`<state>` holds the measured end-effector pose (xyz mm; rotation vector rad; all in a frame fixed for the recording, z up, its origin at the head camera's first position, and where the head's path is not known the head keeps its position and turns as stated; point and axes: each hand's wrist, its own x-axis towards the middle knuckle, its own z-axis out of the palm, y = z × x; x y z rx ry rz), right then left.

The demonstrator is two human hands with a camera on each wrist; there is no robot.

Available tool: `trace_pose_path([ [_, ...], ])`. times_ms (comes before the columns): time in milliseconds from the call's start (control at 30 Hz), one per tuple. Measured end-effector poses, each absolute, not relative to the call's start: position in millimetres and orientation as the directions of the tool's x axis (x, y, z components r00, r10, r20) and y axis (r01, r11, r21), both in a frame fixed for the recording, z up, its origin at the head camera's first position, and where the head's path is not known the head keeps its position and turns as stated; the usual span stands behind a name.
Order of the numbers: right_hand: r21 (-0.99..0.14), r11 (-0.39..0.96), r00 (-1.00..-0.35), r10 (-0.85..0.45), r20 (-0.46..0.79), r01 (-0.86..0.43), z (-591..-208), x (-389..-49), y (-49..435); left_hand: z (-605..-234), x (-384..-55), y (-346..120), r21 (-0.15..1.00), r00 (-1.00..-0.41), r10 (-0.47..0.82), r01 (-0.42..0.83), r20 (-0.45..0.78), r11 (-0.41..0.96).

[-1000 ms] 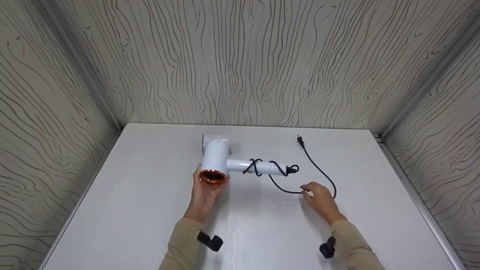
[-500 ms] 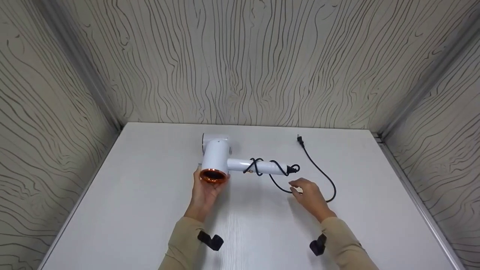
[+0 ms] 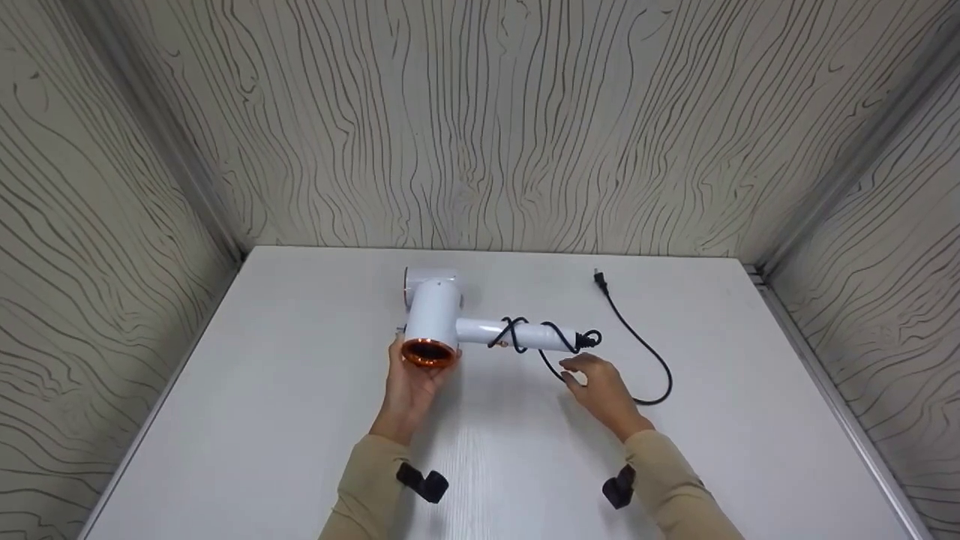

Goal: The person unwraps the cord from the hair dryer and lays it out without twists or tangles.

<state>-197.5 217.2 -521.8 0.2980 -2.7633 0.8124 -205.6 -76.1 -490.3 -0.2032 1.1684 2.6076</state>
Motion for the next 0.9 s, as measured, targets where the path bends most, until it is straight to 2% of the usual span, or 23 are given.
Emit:
trace_pose_path([
  [467, -0.519, 0.825, -0.964, -0.108, 0.242, -0.223, -526.5, -198.8, 205.8, -486.0, -203.5, -77.6, 0.714, -0.948, 0.218, -0.318, -0.232, -0.624],
  [900, -0.501, 0.821, -0.938, -0.115, 0.326, -0.274, -522.7, -201.6, 210.7, -488.7, -204.6, -80.5, 0.716, -0.947, 0.223, -0.321, -0.232, -0.62],
])
